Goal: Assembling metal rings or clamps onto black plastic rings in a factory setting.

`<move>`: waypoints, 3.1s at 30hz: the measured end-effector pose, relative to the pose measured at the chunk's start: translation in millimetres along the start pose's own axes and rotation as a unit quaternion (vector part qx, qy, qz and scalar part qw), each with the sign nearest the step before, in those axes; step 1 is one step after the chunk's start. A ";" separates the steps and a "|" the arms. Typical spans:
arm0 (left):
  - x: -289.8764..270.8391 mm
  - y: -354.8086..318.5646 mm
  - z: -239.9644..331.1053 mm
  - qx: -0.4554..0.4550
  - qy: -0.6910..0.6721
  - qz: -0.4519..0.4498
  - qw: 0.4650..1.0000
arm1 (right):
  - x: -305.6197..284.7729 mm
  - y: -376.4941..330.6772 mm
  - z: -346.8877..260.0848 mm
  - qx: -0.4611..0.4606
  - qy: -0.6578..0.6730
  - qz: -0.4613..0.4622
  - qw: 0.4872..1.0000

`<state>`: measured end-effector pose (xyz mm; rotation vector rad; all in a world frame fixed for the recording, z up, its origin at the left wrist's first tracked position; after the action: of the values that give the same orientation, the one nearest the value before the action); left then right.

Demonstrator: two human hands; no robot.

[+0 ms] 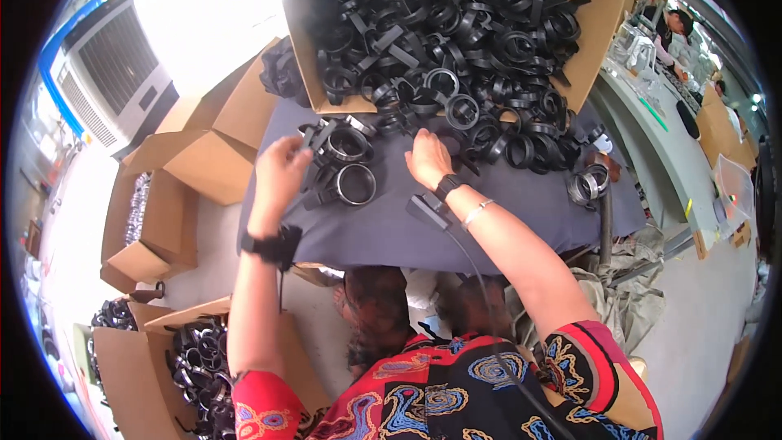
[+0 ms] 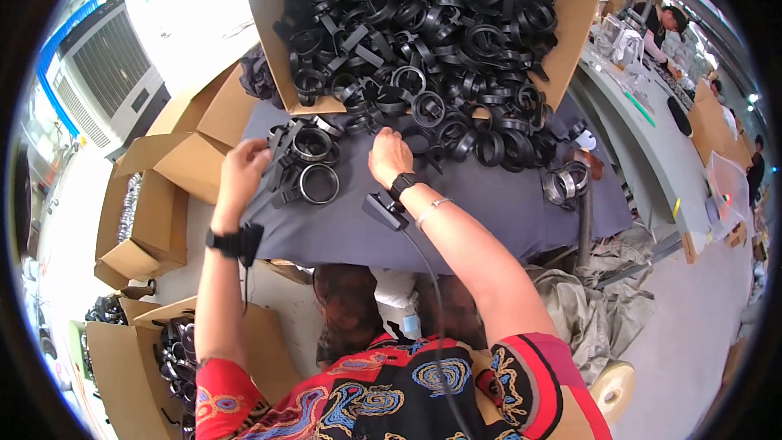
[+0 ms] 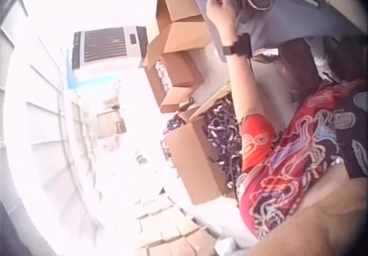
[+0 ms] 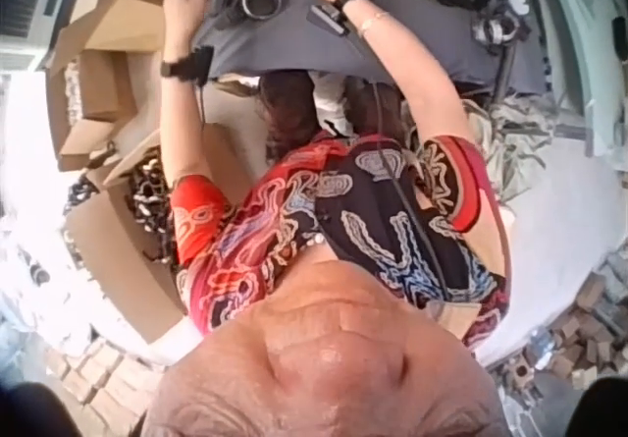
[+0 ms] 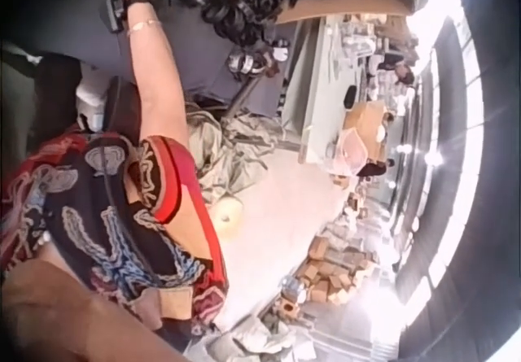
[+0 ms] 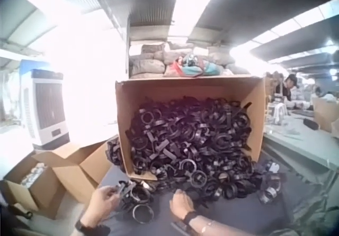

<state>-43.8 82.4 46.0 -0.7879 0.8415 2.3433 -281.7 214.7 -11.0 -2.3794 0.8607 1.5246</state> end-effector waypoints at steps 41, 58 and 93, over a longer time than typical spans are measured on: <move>120.7 -154.8 91.1 -0.176 -0.637 -0.121 0.741 | -162.8 -155.0 129.9 -0.072 0.137 0.071 0.985; 123.9 -153.3 117.3 -0.158 -0.725 -0.065 0.668 | -73.8 -179.2 12.7 -0.100 0.408 -0.128 0.899; 111.0 -183.4 30.2 -0.203 -0.508 -0.105 0.830 | -50.9 -170.6 35.2 -0.178 -0.204 -0.052 0.961</move>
<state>-14.6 256.4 -79.6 0.2828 -0.2057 2.2754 -228.4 388.1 -7.5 -2.1467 0.3901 2.1661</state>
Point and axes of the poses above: each hand's wrist, its own y-axis towards the middle knuckle, its own x-axis out of the palm, z = x × y, the point moved 3 cm from there along y, towards the middle knuckle, and after that the axes turned 9 degrees about -z, right-handed, at the moved point
